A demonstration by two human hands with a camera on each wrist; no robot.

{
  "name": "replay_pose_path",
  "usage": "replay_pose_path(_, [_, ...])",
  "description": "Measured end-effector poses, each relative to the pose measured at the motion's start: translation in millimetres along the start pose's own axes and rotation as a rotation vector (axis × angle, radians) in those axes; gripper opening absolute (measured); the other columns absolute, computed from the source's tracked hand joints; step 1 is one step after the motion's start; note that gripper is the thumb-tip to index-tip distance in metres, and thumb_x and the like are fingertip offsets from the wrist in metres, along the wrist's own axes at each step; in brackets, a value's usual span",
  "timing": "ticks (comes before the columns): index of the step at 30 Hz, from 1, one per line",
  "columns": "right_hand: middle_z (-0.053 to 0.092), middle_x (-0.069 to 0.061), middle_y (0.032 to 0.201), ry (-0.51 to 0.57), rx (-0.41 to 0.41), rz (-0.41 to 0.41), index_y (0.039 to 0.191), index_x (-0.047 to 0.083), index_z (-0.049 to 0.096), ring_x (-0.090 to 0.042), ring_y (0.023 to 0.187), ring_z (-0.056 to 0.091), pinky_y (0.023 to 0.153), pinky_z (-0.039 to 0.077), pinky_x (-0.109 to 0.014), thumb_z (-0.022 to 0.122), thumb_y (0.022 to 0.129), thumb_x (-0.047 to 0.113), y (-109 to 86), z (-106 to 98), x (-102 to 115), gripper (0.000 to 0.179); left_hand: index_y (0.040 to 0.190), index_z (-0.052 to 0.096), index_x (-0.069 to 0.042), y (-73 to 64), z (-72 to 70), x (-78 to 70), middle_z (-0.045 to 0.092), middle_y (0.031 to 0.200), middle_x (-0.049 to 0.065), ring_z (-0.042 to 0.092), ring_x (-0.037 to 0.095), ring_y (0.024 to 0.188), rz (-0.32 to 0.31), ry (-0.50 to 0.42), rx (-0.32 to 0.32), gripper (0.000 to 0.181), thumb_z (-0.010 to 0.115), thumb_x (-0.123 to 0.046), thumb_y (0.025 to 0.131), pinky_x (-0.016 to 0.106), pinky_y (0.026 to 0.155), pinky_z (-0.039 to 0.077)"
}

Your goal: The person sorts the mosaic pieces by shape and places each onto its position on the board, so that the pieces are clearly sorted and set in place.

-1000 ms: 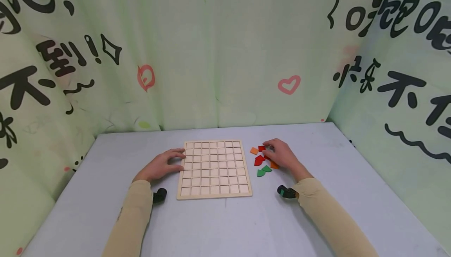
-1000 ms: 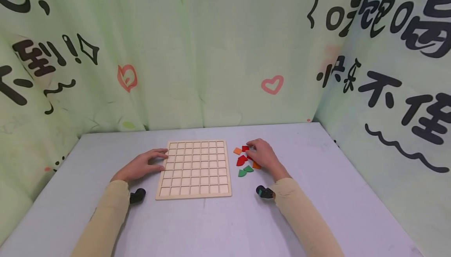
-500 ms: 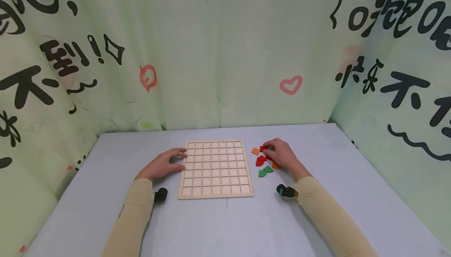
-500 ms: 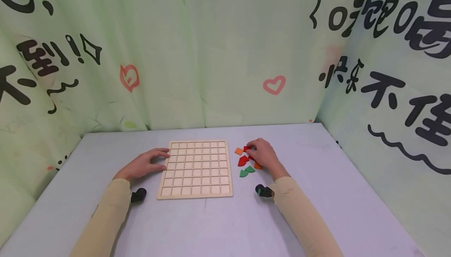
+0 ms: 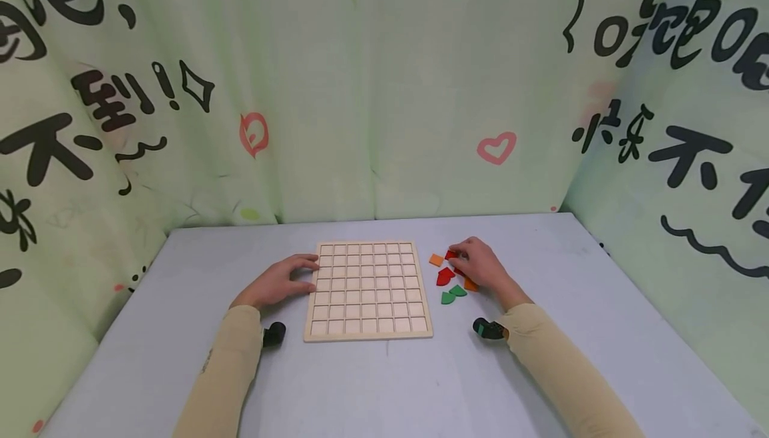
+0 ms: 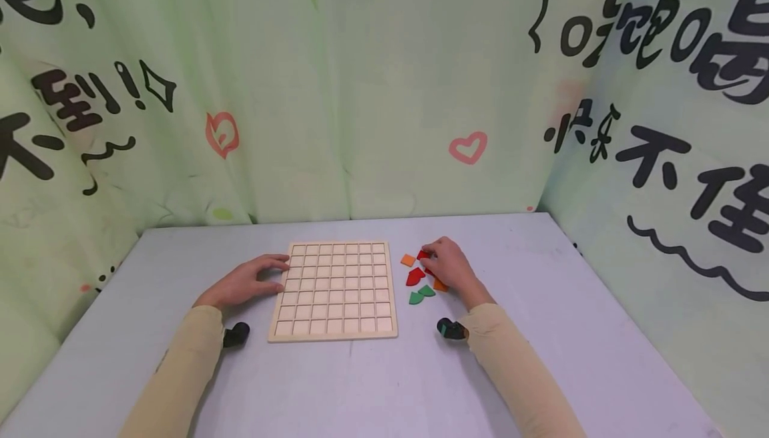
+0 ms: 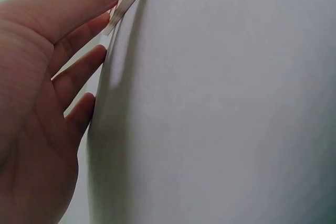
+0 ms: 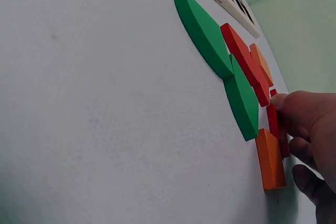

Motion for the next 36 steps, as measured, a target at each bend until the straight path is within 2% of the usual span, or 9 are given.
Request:
replay_pose_path(5, [0.058, -0.021, 0.115, 0.006, 0.002, -0.004, 0.125, -0.001, 0.064, -0.033, 0.104, 0.054, 0.089, 0.053, -0.044, 0.065, 0.094, 0.013, 0.4, -0.6, 3.0, 0.035, 0.127, 0.062, -0.006, 0.0, 0.7, 0.3, 0.044, 0.150, 0.008, 0.030, 0.033, 0.143, -0.007, 0.003, 0.000, 0.046, 0.075, -0.024, 0.087, 0.050, 0.116, 0.025])
replay_pose_path(12, [0.056, -0.020, 0.119, 0.079, -0.071, 0.010, 0.129, -0.001, 0.061, -0.033, 0.108, 0.054, 0.091, 0.052, -0.044, 0.063, 0.096, 0.014, 3.1, -5.5, 11.2, 0.036, 0.128, 0.062, -0.007, 1.9, 2.2, 1.7, 0.043, 0.150, 0.007, 0.030, 0.031, 0.143, -0.005, -0.003, 0.004, 0.046, 0.075, -0.024, 0.087, 0.049, 0.116, 0.025])
replay_pose_path(16, [0.055, -0.019, 0.119, 0.133, -0.104, -0.024, 0.129, -0.001, 0.061, -0.032, 0.108, 0.054, 0.090, 0.053, -0.042, 0.062, 0.097, 0.015, 4.4, -7.0, 26.7, 0.036, 0.128, 0.062, -0.007, 1.9, 2.3, 1.8, 0.044, 0.150, 0.007, 0.030, 0.031, 0.143, 0.002, 0.001, 0.003, 0.046, 0.075, -0.024, 0.087, 0.048, 0.116, 0.025])
replay_pose_path(21, [0.056, -0.017, 0.120, 0.178, -0.099, -0.055, 0.128, 0.001, 0.062, -0.031, 0.107, 0.056, 0.087, 0.054, -0.040, 0.064, 0.096, 0.015, 6.3, -3.0, 48.2, 0.036, 0.128, 0.062, -0.007, 0.8, 1.9, 2.9, 0.043, 0.150, 0.006, 0.030, 0.031, 0.143, -0.005, -0.002, 0.004, 0.047, 0.075, -0.025, 0.086, 0.049, 0.116, 0.025])
replay_pose_path(30, [0.059, -0.016, 0.115, 0.152, -0.084, -0.127, 0.125, 0.002, 0.065, -0.027, 0.099, 0.060, 0.085, 0.054, -0.039, 0.068, 0.093, 0.015, 9.0, 11.8, 80.3, 0.034, 0.128, 0.062, -0.008, 0.2, 0.4, 2.9, 0.043, 0.150, 0.006, 0.030, 0.031, 0.143, -0.006, -0.004, 0.003, 0.047, 0.076, -0.026, 0.086, 0.049, 0.116, 0.026])
replay_pose_path(36, [0.059, -0.015, 0.114, 0.182, -0.052, -0.170, 0.123, 0.002, 0.067, -0.026, 0.097, 0.061, 0.085, 0.054, -0.038, 0.068, 0.093, 0.015, 11.0, 23.4, 101.0, 0.033, 0.127, 0.062, -0.008, 1.5, 1.1, 3.6, 0.043, 0.150, 0.006, 0.029, 0.031, 0.144, -0.015, -0.008, 0.003, 0.047, 0.076, -0.025, 0.086, 0.049, 0.116, 0.025])
Point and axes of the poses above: each hand's wrist, its own y-axis towards the middle knuckle, its own z-axis out of the palm, x = y × z, the point moved 10 cm from there along y, towards the middle knuckle
